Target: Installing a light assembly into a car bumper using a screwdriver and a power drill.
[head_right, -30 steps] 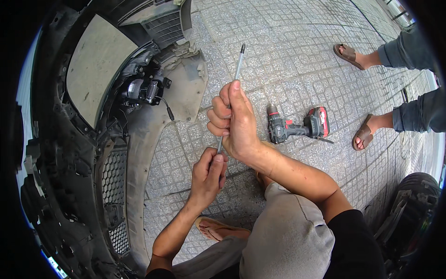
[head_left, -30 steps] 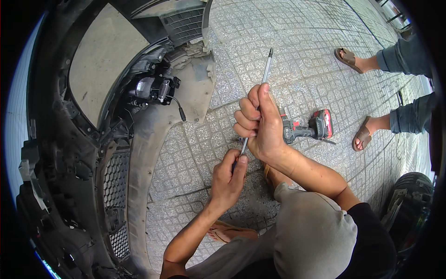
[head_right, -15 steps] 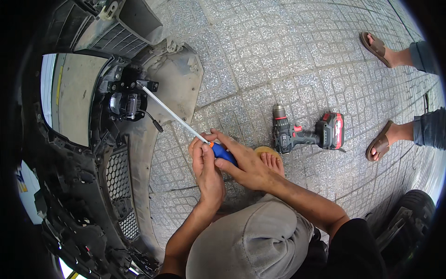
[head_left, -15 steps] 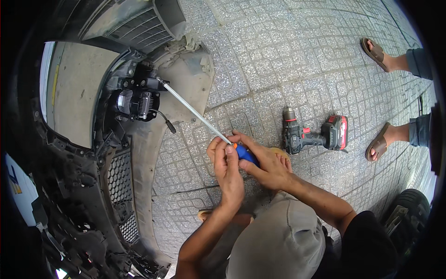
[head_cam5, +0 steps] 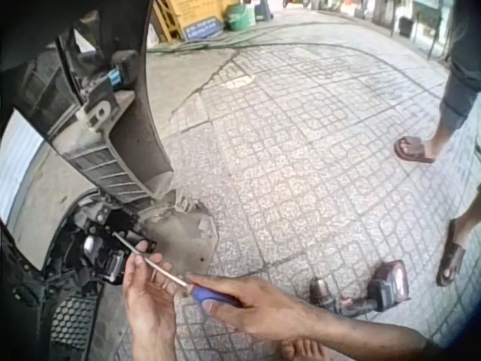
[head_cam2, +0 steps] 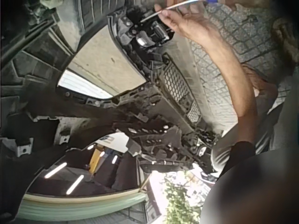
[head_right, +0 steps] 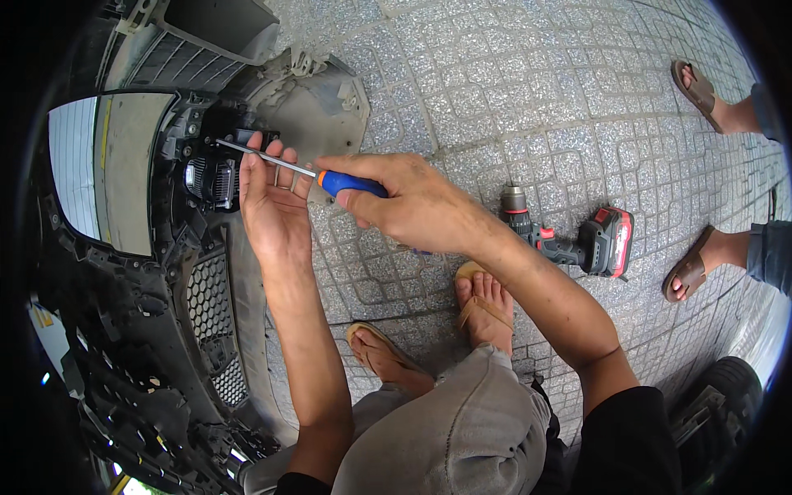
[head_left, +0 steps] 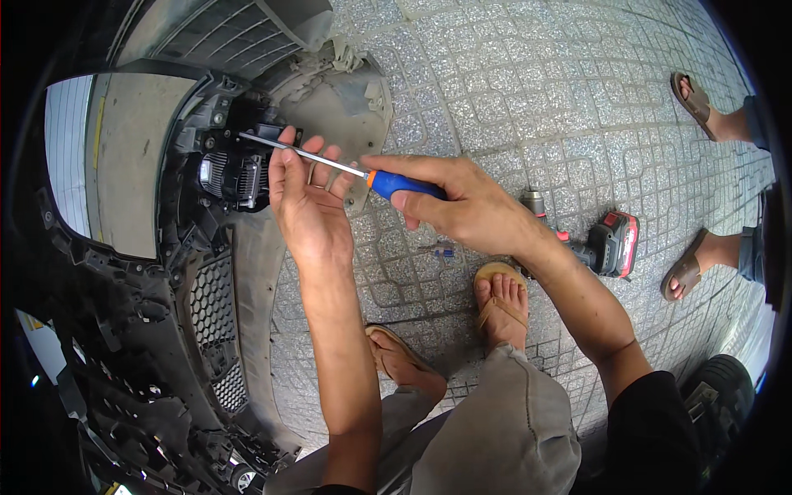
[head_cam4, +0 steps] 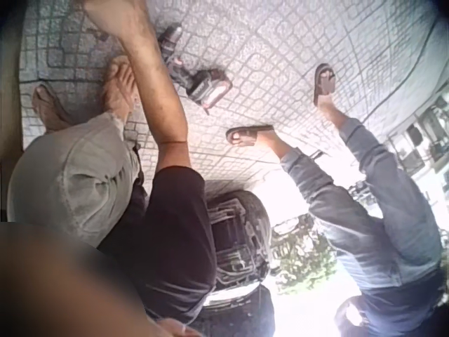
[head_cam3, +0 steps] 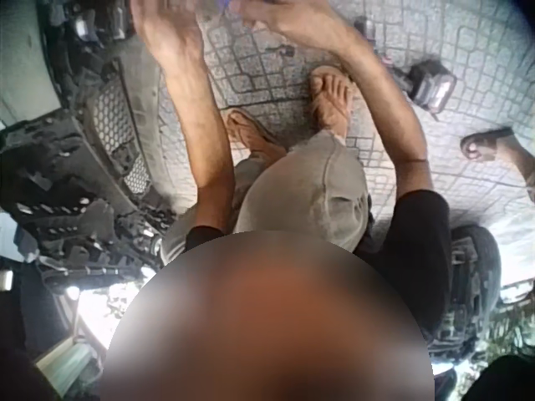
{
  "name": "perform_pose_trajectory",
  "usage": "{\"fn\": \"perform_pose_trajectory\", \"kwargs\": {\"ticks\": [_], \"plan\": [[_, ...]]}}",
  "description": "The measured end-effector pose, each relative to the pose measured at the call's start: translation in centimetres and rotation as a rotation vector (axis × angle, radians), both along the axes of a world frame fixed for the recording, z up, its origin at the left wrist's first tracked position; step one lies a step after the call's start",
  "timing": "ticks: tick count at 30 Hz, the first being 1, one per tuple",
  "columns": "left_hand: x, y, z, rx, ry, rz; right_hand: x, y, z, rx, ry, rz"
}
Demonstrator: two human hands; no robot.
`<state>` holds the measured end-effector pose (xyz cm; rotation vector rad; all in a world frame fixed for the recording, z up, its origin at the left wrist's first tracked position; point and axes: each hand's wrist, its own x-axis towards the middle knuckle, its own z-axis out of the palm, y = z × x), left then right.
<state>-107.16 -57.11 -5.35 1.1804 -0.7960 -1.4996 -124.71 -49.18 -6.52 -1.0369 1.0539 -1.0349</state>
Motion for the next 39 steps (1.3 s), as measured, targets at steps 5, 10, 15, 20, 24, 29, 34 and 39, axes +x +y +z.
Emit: {"fn": "perform_pose_trajectory", "kwargs": {"ticks": [5,10,15,20,24,29,34,39], "plan": [[0.9,-0.3,-0.2,0.006,-0.011,0.0,0.7,-0.5,0.2,0.021,-0.043,-0.002],[0.7,-0.4,-0.3,0.006,0.008,-0.014,0.5,-0.7,0.0,0.071,-0.058,0.014],[1.0,-0.4,-0.5,0.003,0.004,-0.009,0.7,-0.6,-0.3,0.046,-0.075,0.011],[1.3,-0.1,-0.6,-0.008,0.027,-0.015,1.0,-0.3,-0.3,0.03,-0.089,-0.006],[1.4,-0.2,-0.8,-0.029,0.027,-0.005,0.7,-0.4,0.7,0.108,-0.051,0.027],[1.4,-0.3,-0.6,-0.028,0.011,-0.002,0.8,-0.3,0.6,0.135,-0.084,0.034],[1.3,-0.2,-0.7,-0.011,0.013,-0.002,0.9,-0.1,0.7,0.161,-0.122,0.02],[1.6,-0.4,-0.8,-0.025,0.01,-0.001,1.1,-0.2,-0.1,0.149,-0.151,0.044]]}}
